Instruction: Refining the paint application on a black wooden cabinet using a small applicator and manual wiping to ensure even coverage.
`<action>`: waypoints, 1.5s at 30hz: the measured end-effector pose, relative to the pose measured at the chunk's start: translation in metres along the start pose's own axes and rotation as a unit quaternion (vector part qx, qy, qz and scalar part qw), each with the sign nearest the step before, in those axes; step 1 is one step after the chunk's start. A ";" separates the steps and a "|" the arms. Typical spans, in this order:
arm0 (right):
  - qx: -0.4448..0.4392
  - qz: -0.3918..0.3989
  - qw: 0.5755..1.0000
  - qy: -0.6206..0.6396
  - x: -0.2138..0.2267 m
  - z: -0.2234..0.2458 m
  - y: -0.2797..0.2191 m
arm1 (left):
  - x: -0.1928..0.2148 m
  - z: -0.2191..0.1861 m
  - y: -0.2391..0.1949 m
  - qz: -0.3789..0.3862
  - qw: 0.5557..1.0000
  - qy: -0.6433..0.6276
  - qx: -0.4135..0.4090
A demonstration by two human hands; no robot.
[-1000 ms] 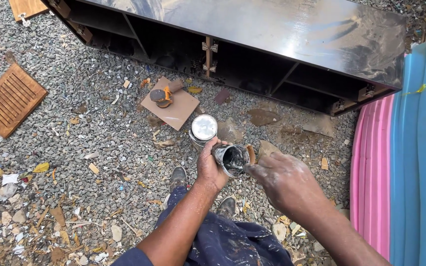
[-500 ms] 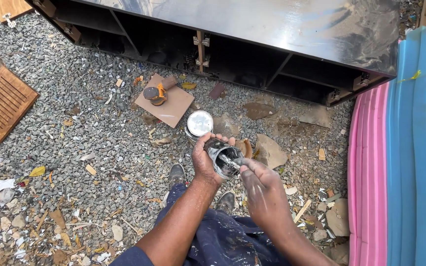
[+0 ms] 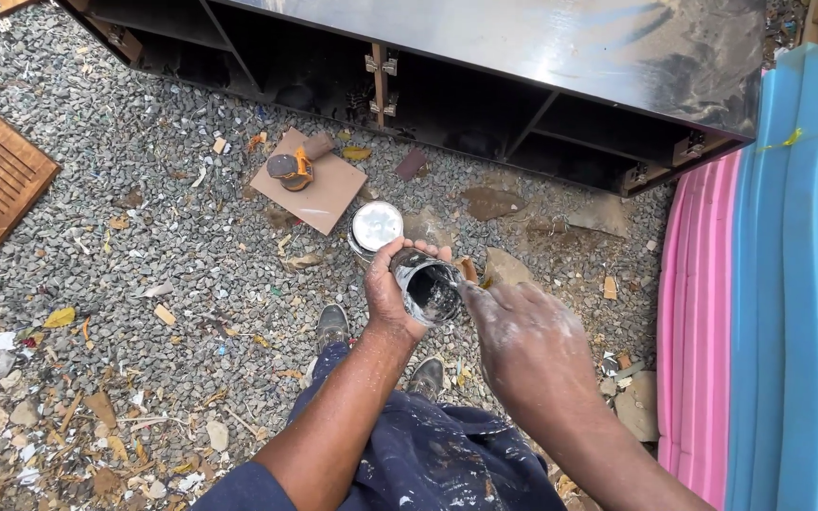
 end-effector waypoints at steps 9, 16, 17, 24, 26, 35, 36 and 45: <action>0.089 -0.070 0.993 -0.017 0.035 0.012 0.006 | 0.006 -0.004 -0.003 -0.015 1.000 -0.012 -0.005; 0.176 -0.007 0.984 -0.019 0.014 0.011 0.008 | 0.009 -0.010 0.003 -0.003 1.000 -0.015 0.009; 0.178 -0.046 0.982 -0.047 0.024 0.003 0.003 | 0.014 -0.010 0.003 -0.017 0.999 -0.027 0.007; 0.041 0.132 0.990 -0.031 -0.021 0.030 0.013 | 0.001 -0.008 0.010 0.036 0.999 -0.030 0.006; -0.092 0.187 0.969 0.133 -0.021 0.033 0.005 | 0.003 -0.008 0.009 0.036 0.999 -0.035 0.006; -0.219 -0.205 0.811 0.503 0.000 0.009 -0.010 | -0.008 0.000 0.004 0.046 0.999 -0.012 -0.023; -0.218 -0.205 0.810 0.504 -0.010 0.003 -0.011 | -0.009 -0.002 0.005 0.047 0.999 -0.011 -0.025; 0.147 0.017 0.989 0.027 0.010 0.019 -0.018 | -0.012 0.022 0.006 0.043 0.994 -0.058 0.081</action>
Point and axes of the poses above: each hand's wrist, its own y-axis towards the middle knuckle, its own x-axis out of the back of the hand, z = x × y, the point moved 8 cm from there along y, towards the middle knuckle, and after that the axes turned 15 degrees about x, right-handed, at the moved point
